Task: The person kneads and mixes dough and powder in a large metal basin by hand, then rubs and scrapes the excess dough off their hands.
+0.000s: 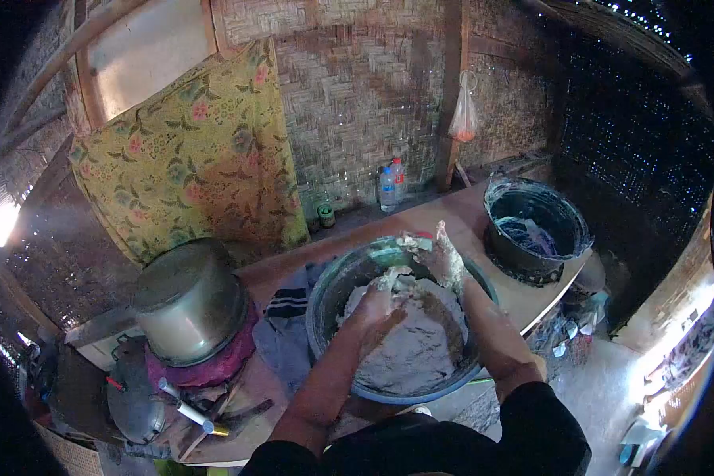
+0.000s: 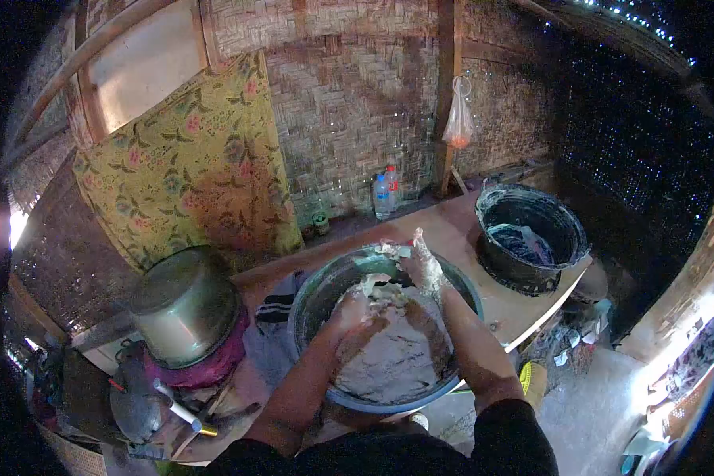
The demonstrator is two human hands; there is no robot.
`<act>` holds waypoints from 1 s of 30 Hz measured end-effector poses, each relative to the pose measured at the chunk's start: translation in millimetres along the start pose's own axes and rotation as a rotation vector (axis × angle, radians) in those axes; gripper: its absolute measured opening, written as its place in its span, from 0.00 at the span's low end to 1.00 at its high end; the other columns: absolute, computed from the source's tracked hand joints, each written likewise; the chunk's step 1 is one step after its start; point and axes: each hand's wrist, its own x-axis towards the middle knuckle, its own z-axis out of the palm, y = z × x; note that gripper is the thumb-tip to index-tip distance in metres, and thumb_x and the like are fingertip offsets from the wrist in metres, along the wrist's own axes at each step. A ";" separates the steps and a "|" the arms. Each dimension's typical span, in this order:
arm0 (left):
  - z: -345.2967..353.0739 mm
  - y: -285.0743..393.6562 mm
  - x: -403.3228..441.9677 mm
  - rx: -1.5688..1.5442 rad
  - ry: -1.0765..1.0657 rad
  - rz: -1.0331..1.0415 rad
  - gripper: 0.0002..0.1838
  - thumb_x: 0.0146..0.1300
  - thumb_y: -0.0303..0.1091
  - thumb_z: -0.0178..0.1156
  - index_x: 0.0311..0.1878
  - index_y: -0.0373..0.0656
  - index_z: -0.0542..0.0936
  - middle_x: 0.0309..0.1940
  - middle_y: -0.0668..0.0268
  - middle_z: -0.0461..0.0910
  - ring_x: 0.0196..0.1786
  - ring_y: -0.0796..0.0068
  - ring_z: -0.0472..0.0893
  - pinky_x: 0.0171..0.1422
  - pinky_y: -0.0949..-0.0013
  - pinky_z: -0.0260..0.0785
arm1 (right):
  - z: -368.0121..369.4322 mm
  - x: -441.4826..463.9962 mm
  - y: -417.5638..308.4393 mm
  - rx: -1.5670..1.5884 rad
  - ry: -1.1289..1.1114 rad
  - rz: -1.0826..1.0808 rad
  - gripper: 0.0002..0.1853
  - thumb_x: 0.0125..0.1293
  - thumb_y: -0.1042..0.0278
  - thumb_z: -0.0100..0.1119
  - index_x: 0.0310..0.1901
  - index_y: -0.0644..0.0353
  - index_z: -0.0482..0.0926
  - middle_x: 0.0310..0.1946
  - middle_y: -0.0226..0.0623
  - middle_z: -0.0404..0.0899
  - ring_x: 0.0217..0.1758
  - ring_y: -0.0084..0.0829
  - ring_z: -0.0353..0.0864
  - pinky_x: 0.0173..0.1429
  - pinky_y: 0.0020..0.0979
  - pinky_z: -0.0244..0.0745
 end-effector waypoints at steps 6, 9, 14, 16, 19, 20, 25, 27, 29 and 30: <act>4.5 47.8 -5.5 -0.894 0.080 -0.524 0.17 0.66 0.41 0.44 0.53 0.44 0.71 0.44 0.63 0.76 0.46 0.68 0.77 0.48 0.61 0.72 | -14.2 5.0 13.2 -0.209 0.145 0.125 0.44 0.61 0.28 0.26 0.57 0.67 0.67 0.56 0.45 0.69 0.60 0.41 0.65 0.68 0.39 0.52; 0.2 15.1 -0.1 -0.182 0.115 -0.159 0.18 0.59 0.40 0.56 0.49 0.39 0.73 0.44 0.62 0.76 0.46 0.65 0.76 0.50 0.61 0.70 | -11.4 2.0 17.4 -0.158 0.222 0.059 0.40 0.62 0.29 0.32 0.49 0.64 0.74 0.42 0.40 0.76 0.42 0.30 0.73 0.53 0.29 0.65; -13.3 92.8 -0.4 0.555 0.629 0.282 0.24 0.46 0.35 0.69 0.48 0.38 0.75 0.44 0.54 0.75 0.51 0.57 0.73 0.56 0.60 0.64 | 28.4 -8.2 4.2 -0.324 0.105 0.041 0.39 0.62 0.29 0.30 0.49 0.60 0.74 0.42 0.36 0.77 0.42 0.28 0.74 0.51 0.30 0.67; -14.8 95.9 -1.0 0.594 0.560 0.293 0.24 0.47 0.34 0.68 0.48 0.39 0.75 0.44 0.56 0.76 0.51 0.57 0.73 0.57 0.60 0.64 | 36.1 -15.1 9.5 -0.377 0.139 0.089 0.37 0.64 0.32 0.30 0.52 0.61 0.72 0.44 0.37 0.76 0.44 0.31 0.75 0.53 0.32 0.67; -16.4 77.3 1.6 0.684 0.428 0.390 0.22 0.49 0.32 0.66 0.49 0.41 0.76 0.47 0.59 0.75 0.50 0.60 0.74 0.55 0.61 0.66 | 52.3 -20.2 11.6 -0.622 0.171 0.070 0.35 0.66 0.34 0.31 0.54 0.60 0.71 0.47 0.36 0.75 0.48 0.32 0.74 0.56 0.34 0.65; -9.4 55.3 2.1 0.088 0.377 0.230 0.19 0.51 0.31 0.65 0.48 0.41 0.76 0.47 0.59 0.76 0.49 0.61 0.75 0.53 0.62 0.67 | 57.2 -21.2 13.4 -0.419 0.173 0.118 0.34 0.64 0.34 0.34 0.54 0.57 0.71 0.49 0.35 0.74 0.50 0.32 0.73 0.57 0.34 0.65; -9.6 81.9 -4.1 0.019 0.347 0.124 0.12 0.56 0.19 0.55 0.45 0.37 0.76 0.43 0.60 0.77 0.47 0.70 0.76 0.54 0.69 0.68 | 72.9 -24.2 -7.4 -0.093 -0.085 0.144 0.38 0.61 0.30 0.34 0.57 0.57 0.68 0.54 0.38 0.71 0.56 0.32 0.69 0.60 0.36 0.63; -9.9 87.9 -1.0 0.156 0.472 0.256 0.08 0.52 0.28 0.63 0.36 0.40 0.80 0.33 0.60 0.80 0.39 0.64 0.79 0.45 0.65 0.69 | 53.2 -15.3 -3.4 -0.210 -0.060 0.105 0.43 0.60 0.27 0.29 0.59 0.61 0.67 0.55 0.38 0.71 0.58 0.32 0.68 0.62 0.36 0.61; -15.7 75.0 0.9 0.429 0.605 0.291 0.08 0.49 0.30 0.66 0.32 0.40 0.79 0.31 0.59 0.80 0.37 0.63 0.79 0.43 0.65 0.69 | 41.5 -11.2 -6.7 -0.163 -0.087 0.060 0.46 0.58 0.25 0.28 0.60 0.63 0.65 0.55 0.34 0.72 0.59 0.31 0.67 0.64 0.40 0.58; -17.5 78.9 0.8 0.373 0.674 0.283 0.09 0.48 0.30 0.67 0.29 0.39 0.77 0.29 0.60 0.79 0.34 0.64 0.78 0.41 0.65 0.69 | 34.0 -8.6 -11.8 -0.168 -0.178 -0.036 0.46 0.57 0.25 0.32 0.61 0.63 0.63 0.56 0.32 0.70 0.60 0.37 0.66 0.63 0.48 0.58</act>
